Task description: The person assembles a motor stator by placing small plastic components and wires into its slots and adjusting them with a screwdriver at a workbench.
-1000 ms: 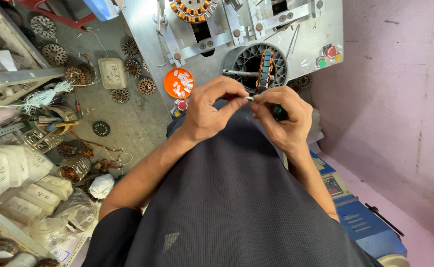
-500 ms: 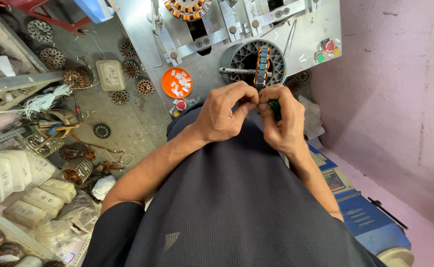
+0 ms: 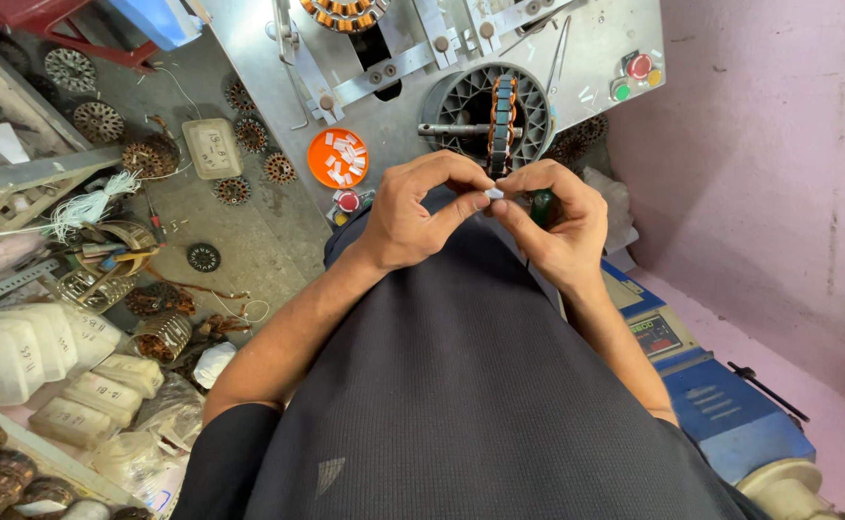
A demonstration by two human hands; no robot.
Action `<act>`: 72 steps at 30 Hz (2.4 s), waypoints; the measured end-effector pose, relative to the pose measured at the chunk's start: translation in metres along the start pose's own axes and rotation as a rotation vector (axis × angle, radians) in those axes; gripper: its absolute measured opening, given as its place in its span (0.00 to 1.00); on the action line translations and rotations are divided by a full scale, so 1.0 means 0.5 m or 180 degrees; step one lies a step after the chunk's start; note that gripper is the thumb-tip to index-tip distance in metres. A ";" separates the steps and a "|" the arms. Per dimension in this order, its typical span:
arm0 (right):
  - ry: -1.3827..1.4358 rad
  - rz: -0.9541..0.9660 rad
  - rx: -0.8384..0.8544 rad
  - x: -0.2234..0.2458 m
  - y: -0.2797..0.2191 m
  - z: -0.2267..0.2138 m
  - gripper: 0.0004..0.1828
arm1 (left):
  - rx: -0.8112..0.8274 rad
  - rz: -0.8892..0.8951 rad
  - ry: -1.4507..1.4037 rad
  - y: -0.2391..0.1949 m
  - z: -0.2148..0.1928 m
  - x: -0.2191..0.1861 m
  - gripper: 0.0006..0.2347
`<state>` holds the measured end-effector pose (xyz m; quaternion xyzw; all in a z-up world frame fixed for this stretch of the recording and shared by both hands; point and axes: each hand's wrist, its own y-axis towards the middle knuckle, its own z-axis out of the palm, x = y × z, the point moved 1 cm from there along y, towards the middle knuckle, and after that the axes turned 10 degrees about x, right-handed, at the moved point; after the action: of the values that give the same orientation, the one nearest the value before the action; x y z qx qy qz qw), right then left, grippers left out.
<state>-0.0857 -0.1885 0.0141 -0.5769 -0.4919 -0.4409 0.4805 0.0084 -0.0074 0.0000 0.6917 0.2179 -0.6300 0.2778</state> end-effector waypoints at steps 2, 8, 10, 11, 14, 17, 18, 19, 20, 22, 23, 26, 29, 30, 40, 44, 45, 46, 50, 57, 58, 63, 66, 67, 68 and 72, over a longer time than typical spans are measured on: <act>-0.0461 -0.0363 -0.0063 0.003 0.002 0.006 0.09 | -0.0005 0.0008 0.0044 -0.001 0.002 0.003 0.06; -0.1147 -0.0412 -0.0410 0.007 0.005 0.020 0.10 | -0.0134 0.0141 0.0232 0.006 0.025 0.019 0.05; -0.1232 -0.0474 -0.0385 0.006 0.011 0.017 0.11 | -0.0144 0.0169 0.0244 0.011 0.032 0.028 0.05; -0.1271 -0.0502 -0.0365 0.005 0.014 0.016 0.11 | -0.0139 0.0161 0.0225 0.013 0.035 0.033 0.05; -0.1411 -0.0239 -0.0518 0.001 0.022 0.011 0.09 | -0.0072 0.0060 0.0300 0.030 0.033 0.053 0.06; -0.1431 -0.0142 -0.0875 -0.011 0.044 0.006 0.08 | -0.0020 0.0073 0.0419 0.064 0.016 0.082 0.18; -0.1475 -0.0183 -0.0932 -0.014 0.051 0.005 0.08 | -0.0009 0.0099 0.0451 0.076 0.010 0.092 0.24; -0.1520 -0.0224 -0.0991 -0.019 0.058 0.004 0.08 | 0.0057 0.0259 0.0683 0.088 0.003 0.102 0.32; -0.1565 -0.0266 -0.1048 -0.022 0.062 0.003 0.09 | 0.0124 0.0421 0.0914 0.099 -0.004 0.113 0.39; -0.1551 -0.0186 -0.1049 -0.027 0.067 0.000 0.08 | 0.0359 0.0509 0.1099 0.119 -0.007 0.135 0.47; -0.1544 -0.0146 -0.1040 -0.028 0.068 -0.001 0.08 | 0.0523 0.0425 0.1053 0.124 -0.002 0.146 0.48; -0.1578 -0.0159 -0.0957 -0.030 0.068 -0.001 0.09 | 0.0515 0.0284 0.0899 0.116 0.019 0.167 0.43; -0.1604 -0.0253 -0.0971 -0.032 0.069 0.003 0.09 | 0.0307 0.0457 0.0935 0.105 0.026 0.181 0.39; -0.1606 -0.0213 -0.0994 -0.034 0.069 0.005 0.09 | 0.0246 0.0553 0.0975 0.102 0.028 0.185 0.39; -0.1913 -0.0492 -0.1178 -0.057 0.049 0.022 0.11 | 0.0463 0.0561 0.1194 0.101 0.026 0.203 0.36; -0.1925 -0.0552 -0.1160 -0.060 0.041 0.023 0.11 | 0.0537 0.0556 0.0938 0.099 0.009 0.199 0.36; -0.1928 -0.0589 -0.1167 -0.061 0.041 0.024 0.11 | 0.0571 0.0545 0.0881 0.099 0.003 0.199 0.36; -0.1931 -0.0626 -0.1173 -0.063 0.042 0.025 0.11 | 0.0626 0.0578 0.0750 0.099 -0.005 0.200 0.35; -0.2140 -0.0729 -0.1231 -0.070 0.039 0.029 0.12 | 0.0824 0.0557 0.0078 0.097 -0.031 0.202 0.28; -0.2516 -0.0854 -0.1338 -0.083 0.036 0.038 0.15 | 0.1052 0.0686 -0.0118 0.107 -0.035 0.204 0.16; -0.2555 -0.0881 -0.1338 -0.083 0.037 0.038 0.15 | 0.1047 0.0693 -0.0121 0.109 -0.035 0.203 0.15; -0.2603 -0.0981 -0.1028 -0.070 0.044 0.028 0.14 | 0.1048 0.0644 -0.0150 0.106 -0.037 0.202 0.15; -0.2574 -0.0927 -0.0692 -0.055 0.048 0.008 0.13 | 0.0983 0.0681 -0.0101 0.104 -0.037 0.201 0.15; -0.2547 -0.0908 -0.0606 -0.051 0.051 0.002 0.13 | 0.0966 0.0679 -0.0085 0.105 -0.037 0.202 0.14; -0.2520 -0.0890 -0.0521 -0.047 0.054 -0.001 0.13 | 0.0949 0.0676 -0.0068 0.107 -0.037 0.202 0.13; -0.2538 -0.0682 -0.0393 -0.037 0.061 -0.001 0.12 | 0.0992 0.0626 -0.0031 0.108 -0.040 0.207 0.13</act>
<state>-0.0580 -0.1932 -0.0075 -0.6757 -0.6692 -0.2592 0.1683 0.0703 -0.0398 -0.0960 0.7413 0.0477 -0.6293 0.2285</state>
